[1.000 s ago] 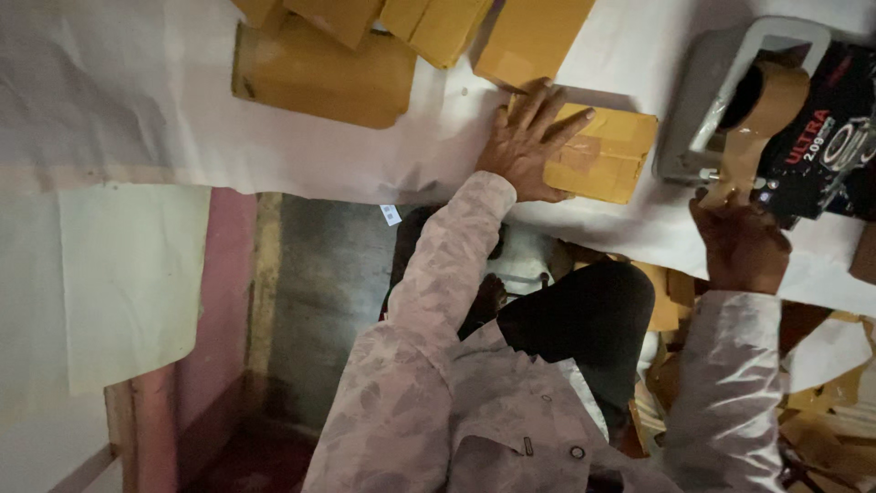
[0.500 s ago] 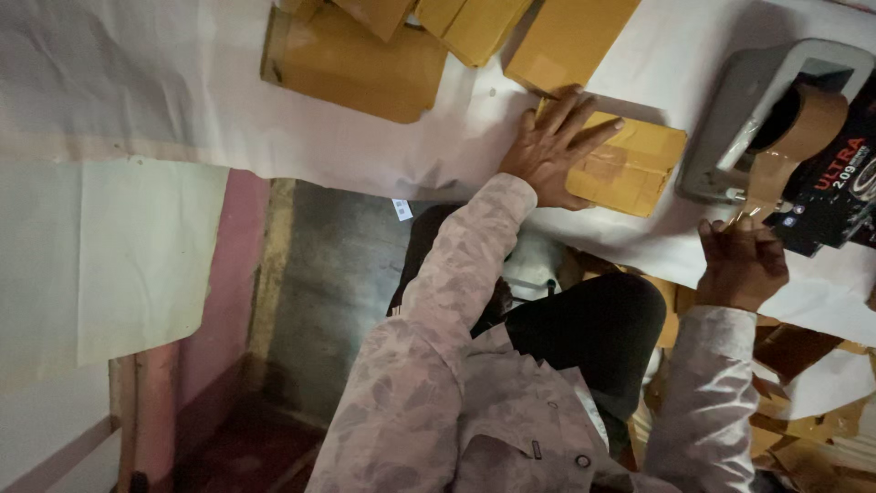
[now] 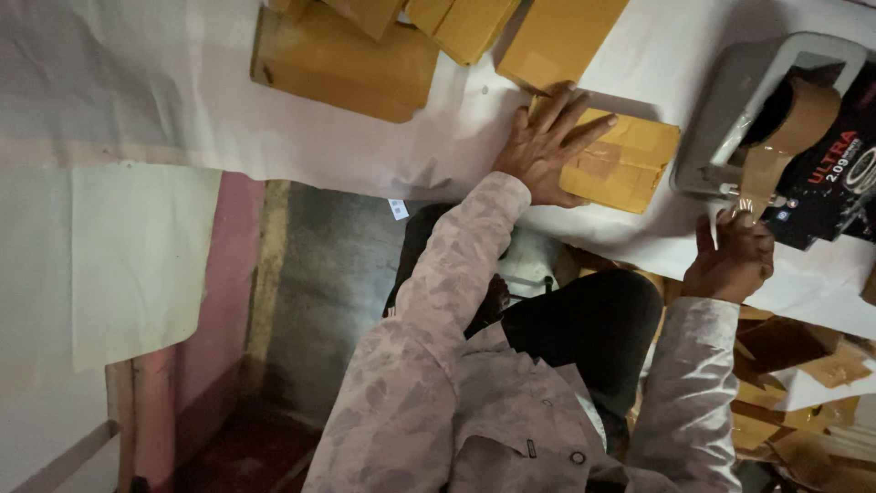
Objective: The person sits on the floor and repeatedly packs small black packages into brown cardboard boxes. They fold the flaps, apply tape using a dispenser, and move the sealed boxes aside.
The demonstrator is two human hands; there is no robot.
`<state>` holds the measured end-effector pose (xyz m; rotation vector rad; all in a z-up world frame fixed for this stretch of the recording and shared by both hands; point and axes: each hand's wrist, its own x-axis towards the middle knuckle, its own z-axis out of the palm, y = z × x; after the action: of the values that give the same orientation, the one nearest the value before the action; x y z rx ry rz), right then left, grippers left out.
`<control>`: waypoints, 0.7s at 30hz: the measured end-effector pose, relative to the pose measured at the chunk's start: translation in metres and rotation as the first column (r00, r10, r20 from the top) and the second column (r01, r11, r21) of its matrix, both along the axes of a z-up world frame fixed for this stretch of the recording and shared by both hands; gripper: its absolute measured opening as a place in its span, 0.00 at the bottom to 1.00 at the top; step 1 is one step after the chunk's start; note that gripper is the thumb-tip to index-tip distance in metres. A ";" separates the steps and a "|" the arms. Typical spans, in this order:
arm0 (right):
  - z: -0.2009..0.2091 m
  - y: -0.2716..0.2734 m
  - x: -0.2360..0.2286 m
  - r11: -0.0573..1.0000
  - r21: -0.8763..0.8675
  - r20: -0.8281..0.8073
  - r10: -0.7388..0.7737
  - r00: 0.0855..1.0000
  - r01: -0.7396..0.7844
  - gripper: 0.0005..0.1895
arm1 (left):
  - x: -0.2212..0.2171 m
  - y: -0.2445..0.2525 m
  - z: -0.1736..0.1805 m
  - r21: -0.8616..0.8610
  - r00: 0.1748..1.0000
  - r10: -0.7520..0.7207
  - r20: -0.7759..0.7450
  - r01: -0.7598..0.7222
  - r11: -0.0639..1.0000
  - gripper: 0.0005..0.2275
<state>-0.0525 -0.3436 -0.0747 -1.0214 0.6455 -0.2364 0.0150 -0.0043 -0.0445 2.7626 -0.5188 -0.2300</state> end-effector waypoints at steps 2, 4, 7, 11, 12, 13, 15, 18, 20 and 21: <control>0.003 0.005 0.001 0.996 0.085 0.062 0.007 0.998 -0.012 0.02 | 0.001 0.000 0.002 -0.007 1.000 0.004 -0.014 -0.004 1.000 0.58; 0.004 0.011 0.001 0.988 0.142 0.139 0.033 0.990 -0.053 0.02 | 0.001 0.001 0.004 0.002 0.999 0.003 -0.034 -0.003 1.000 0.58; -0.002 0.017 0.002 0.981 0.161 0.237 0.067 0.969 -0.108 0.06 | 0.002 0.001 0.006 0.020 0.999 -0.005 -0.043 0.005 1.000 0.58; -0.007 0.015 0.000 0.978 0.178 0.238 0.065 0.969 -0.109 0.04 | 0.001 0.001 0.005 0.016 0.999 0.005 -0.034 -0.005 1.000 0.57; -0.007 0.014 -0.001 0.977 0.189 0.227 0.051 0.973 -0.095 0.04 | 0.000 0.001 0.004 0.020 0.999 0.006 -0.042 -0.006 1.000 0.57; -0.008 0.013 -0.002 0.976 0.201 0.216 0.037 0.976 -0.081 0.04 | 0.000 0.001 0.003 0.008 0.999 0.005 -0.042 -0.005 1.000 0.56; -0.008 0.013 -0.004 0.983 0.171 0.172 0.036 0.984 -0.066 0.03 | -0.002 0.002 0.002 -0.016 0.999 0.003 -0.045 -0.004 1.000 0.56; -0.010 0.013 -0.001 0.995 0.080 0.144 0.044 0.989 -0.056 0.04 | -0.002 0.002 0.001 -0.093 0.999 0.019 0.047 -0.014 0.996 0.58; -0.009 0.009 0.002 0.996 0.061 0.164 0.058 0.985 -0.068 0.06 | 0.000 0.003 0.001 -0.097 1.000 0.003 -0.001 -0.004 0.995 0.57; -0.010 0.009 0.003 0.993 0.081 0.186 0.071 0.980 -0.087 0.06 | 0.002 0.002 0.001 -0.099 1.000 -0.007 -0.024 0.005 0.995 0.57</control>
<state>-0.0499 -0.3350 -0.0848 -0.9251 0.4439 -0.2266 0.0166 -0.0022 -0.0438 2.6592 -0.5179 -0.2319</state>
